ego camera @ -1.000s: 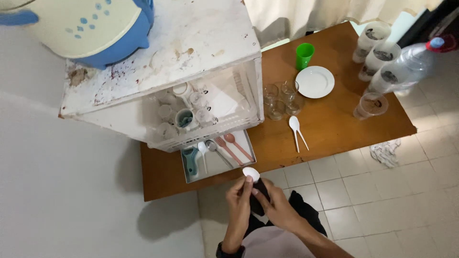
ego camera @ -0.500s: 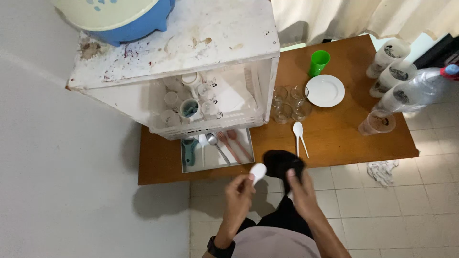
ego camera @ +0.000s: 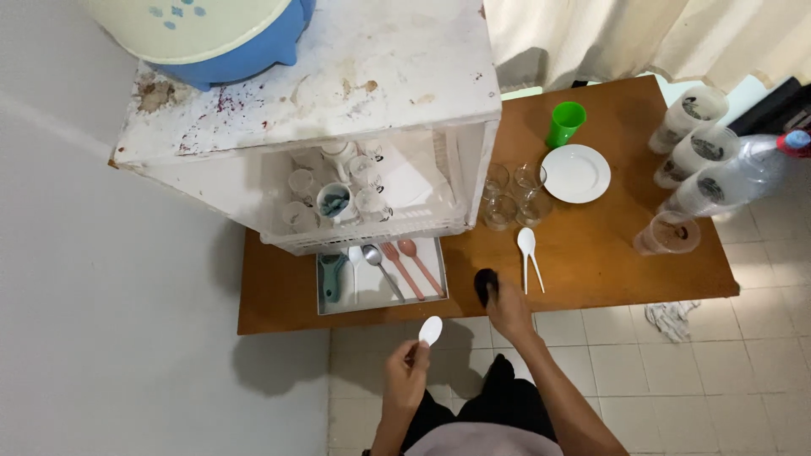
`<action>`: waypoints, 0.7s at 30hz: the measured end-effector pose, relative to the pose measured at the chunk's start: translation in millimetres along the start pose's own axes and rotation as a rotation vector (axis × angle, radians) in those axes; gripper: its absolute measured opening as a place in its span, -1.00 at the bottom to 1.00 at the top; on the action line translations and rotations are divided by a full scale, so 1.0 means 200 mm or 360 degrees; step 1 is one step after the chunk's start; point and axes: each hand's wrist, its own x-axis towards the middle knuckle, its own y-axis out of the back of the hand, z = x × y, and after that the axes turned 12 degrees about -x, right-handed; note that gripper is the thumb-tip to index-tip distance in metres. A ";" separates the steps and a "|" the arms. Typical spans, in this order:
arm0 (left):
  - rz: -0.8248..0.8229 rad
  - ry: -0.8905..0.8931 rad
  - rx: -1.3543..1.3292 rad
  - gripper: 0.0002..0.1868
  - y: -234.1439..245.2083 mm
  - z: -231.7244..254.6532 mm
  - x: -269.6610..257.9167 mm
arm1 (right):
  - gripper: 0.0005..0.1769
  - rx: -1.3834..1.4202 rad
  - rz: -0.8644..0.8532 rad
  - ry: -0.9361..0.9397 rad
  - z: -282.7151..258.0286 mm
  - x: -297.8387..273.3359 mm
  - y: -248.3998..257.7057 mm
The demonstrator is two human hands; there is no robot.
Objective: The person wipes plastic forks, plastic spoons, and metal spoons with a cloth by hand and arranges them on a tray and a table.
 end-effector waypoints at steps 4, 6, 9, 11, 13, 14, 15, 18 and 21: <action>0.0117 0.0186 -0.0130 -0.66 0.07 -0.01 -0.01 | -0.45 -0.0463 0.0537 0.0340 0.12 0.18 -0.28; 0.0225 0.0297 -0.0188 -0.66 0.09 -0.02 0.03 | -0.44 -0.0547 0.0606 0.0630 0.17 0.23 -0.37; 0.0294 0.0240 -0.0250 -0.64 0.16 -0.05 0.10 | -0.61 -0.0367 0.0636 0.0599 0.11 0.19 -0.37; 0.0303 0.0190 -0.0274 -0.59 0.24 -0.09 0.16 | -0.73 -0.0128 0.0490 0.0374 -0.03 0.08 -0.30; 0.0346 0.0143 -0.0335 -0.58 0.30 -0.11 0.21 | -0.78 0.0126 0.0207 0.0098 -0.23 -0.05 -0.25; 0.0382 0.0117 -0.0386 -0.60 0.32 -0.12 0.25 | -0.81 0.0323 0.0161 0.0165 -0.35 -0.14 -0.24; 0.0409 0.0088 -0.0436 -0.61 0.33 -0.12 0.29 | -0.82 0.0520 0.0122 0.0228 -0.47 -0.22 -0.24; 0.0509 0.0168 -0.0292 -0.61 0.39 -0.08 0.39 | -0.78 0.0388 -0.0232 0.0106 -0.78 -0.34 -0.28; 0.0459 0.0303 -0.0476 -0.60 0.46 -0.04 0.45 | -0.79 0.0437 -0.0307 -0.0053 -0.98 -0.38 -0.35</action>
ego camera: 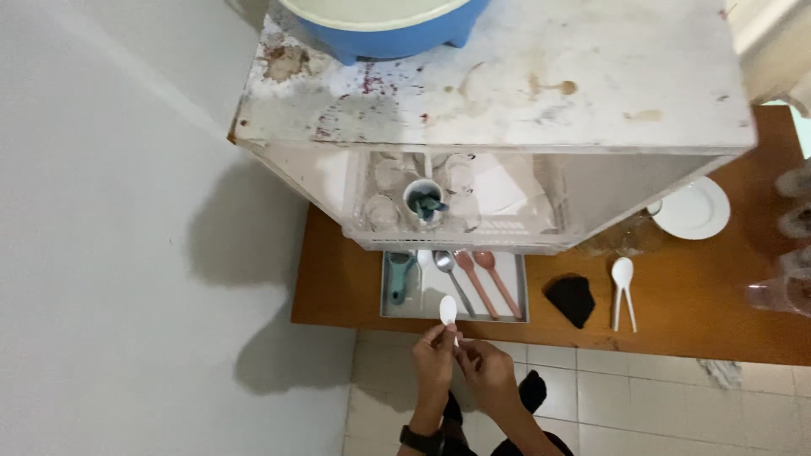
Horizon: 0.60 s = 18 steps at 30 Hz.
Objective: The person wipes plastic forks, plastic spoons, and metal spoons with a cloth by hand and arranges them on a tray and a table.
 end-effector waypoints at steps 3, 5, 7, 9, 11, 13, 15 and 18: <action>-0.0025 0.0023 0.0140 -0.57 0.08 0.04 0.09 | -0.80 0.0018 0.0133 0.0105 -0.09 0.05 -0.13; -0.0152 -0.0098 0.0072 -0.59 0.15 0.04 0.16 | -0.80 -0.0003 0.0188 0.0231 -0.14 0.09 -0.19; -0.0217 -0.0198 0.0115 -0.55 0.24 0.05 0.24 | -0.75 -0.0120 -0.0085 -0.0091 -0.18 0.16 -0.23; -0.0215 -0.0284 0.0264 -0.47 0.32 0.05 0.31 | -0.70 -0.0175 -0.0086 -0.0128 -0.18 0.23 -0.31; -0.0116 -0.0178 0.0399 -0.48 0.43 0.06 0.34 | -0.68 -0.0179 0.0193 0.0106 -0.14 0.37 -0.42; -0.0057 -0.0069 0.0385 -0.49 0.52 0.07 0.37 | -0.70 -0.0295 0.0332 0.0062 -0.10 0.49 -0.56; -0.0040 0.0040 0.0217 -0.50 0.60 0.06 0.37 | -0.72 -0.0364 0.0414 -0.0010 -0.06 0.60 -0.68; 0.0015 0.0074 0.0240 -0.53 0.70 0.06 0.37 | -0.73 -0.0429 0.0450 -0.0095 -0.02 0.71 -0.81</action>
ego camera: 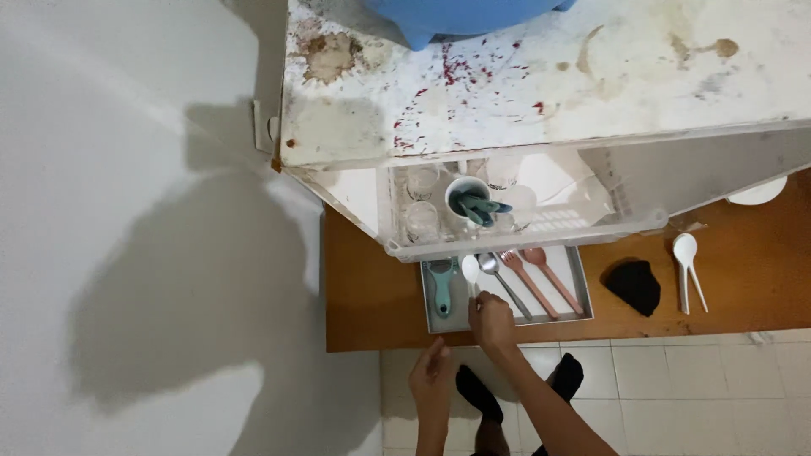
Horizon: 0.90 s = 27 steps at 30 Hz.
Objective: The person wipes plastic forks, plastic spoons, and metal spoons with a cloth by hand and arranges them on a tray and a table.
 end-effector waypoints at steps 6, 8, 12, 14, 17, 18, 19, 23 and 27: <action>-0.0009 0.0109 0.0081 -0.58 0.08 0.03 -0.02 | -0.72 -0.0138 0.0005 -0.0041 -0.05 0.04 -0.09; -0.0055 0.0067 -0.0018 -0.59 0.09 0.04 -0.02 | -0.71 -0.0199 0.0017 -0.0012 -0.06 0.05 -0.11; -0.0043 0.0071 0.0062 -0.60 0.11 0.06 -0.02 | -0.69 -0.0229 -0.0003 -0.0010 -0.07 0.05 -0.16; -0.0079 0.0070 0.0013 -0.59 0.12 0.08 -0.03 | -0.66 -0.0288 -0.0047 -0.0022 -0.06 0.05 -0.17; -0.0068 0.0099 -0.0038 -0.59 0.12 0.09 -0.04 | -0.67 -0.0274 -0.0044 -0.0011 -0.06 0.05 -0.16; -0.0055 0.0113 -0.0050 -0.59 0.11 0.10 -0.04 | -0.66 -0.0289 -0.0064 -0.0016 -0.07 0.05 -0.15; -0.0065 0.0091 0.0008 -0.60 0.11 0.10 -0.05 | -0.66 -0.0304 -0.0084 -0.0021 -0.07 0.05 -0.14; -0.0038 0.0130 0.0097 -0.62 0.10 0.09 -0.08 | -0.64 -0.0300 -0.0088 -0.0071 -0.09 0.04 -0.11; -0.0093 0.0058 -0.0104 -0.63 0.05 0.02 -0.08 | -0.65 -0.0162 0.0005 0.0052 -0.05 -0.03 0.00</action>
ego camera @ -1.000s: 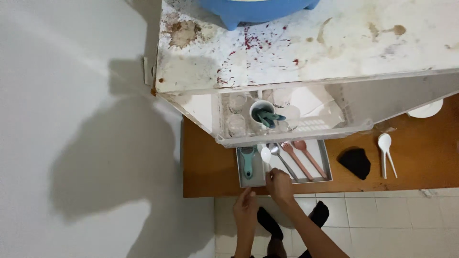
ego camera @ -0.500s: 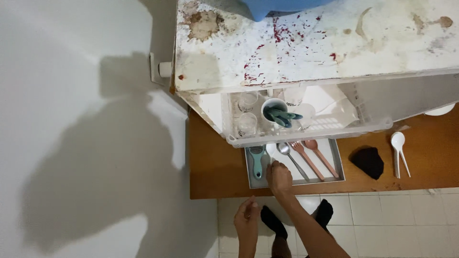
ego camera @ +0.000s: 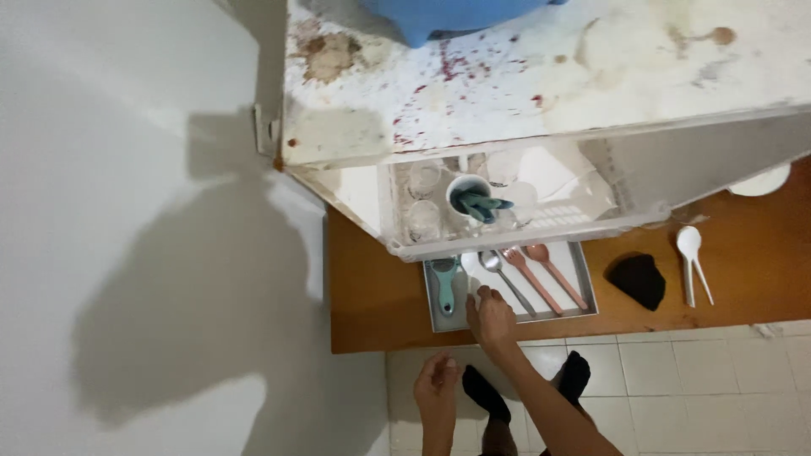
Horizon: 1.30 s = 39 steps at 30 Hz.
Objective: The person wipes plastic forks, plastic spoons, and metal spoons with a cloth by hand and arranges them on a tray and a table.
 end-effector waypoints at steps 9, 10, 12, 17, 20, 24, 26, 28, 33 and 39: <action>0.0010 0.0163 0.0330 -0.62 -0.34 -0.02 -0.10 | -0.71 0.0131 0.0192 -0.0022 0.37 -0.23 0.50; -0.0051 0.0127 0.0353 -0.63 -0.39 -0.04 -0.11 | -0.72 0.0139 0.0181 -0.0094 0.44 -0.25 0.57; -0.0152 0.0054 0.0384 -0.66 -0.48 -0.11 -0.14 | -0.74 0.0119 0.0192 -0.0239 0.60 -0.25 0.72; -0.0470 -0.0106 0.0375 -0.61 -0.76 -0.34 -0.18 | -0.77 -0.0038 0.0423 -0.0425 1.10 -0.13 0.98; -0.0549 0.0066 0.0386 -0.59 -0.98 -0.40 -0.23 | -0.78 -0.0176 0.0502 -0.0522 1.38 0.01 1.03; -0.0614 0.0146 0.0325 -0.60 -1.26 -0.47 -0.32 | -0.73 -0.0411 0.0408 -0.0444 1.64 0.20 1.00; -0.0607 0.0173 0.0409 -0.62 -1.37 -0.51 -0.36 | -0.67 -0.0463 0.0275 -0.0435 1.69 0.27 0.96; -0.0597 0.0195 0.0441 -0.63 -1.46 -0.54 -0.39 | -0.65 -0.0424 0.0162 -0.0426 1.73 0.32 0.94; -0.0604 0.0149 0.0398 -0.66 -1.58 -0.61 -0.42 | -0.67 -0.0342 0.0118 -0.0397 1.79 0.39 0.92; -0.0505 0.0194 0.0474 -0.64 -1.61 -0.66 -0.40 | -0.71 -0.0132 0.0168 -0.0369 1.79 0.36 1.01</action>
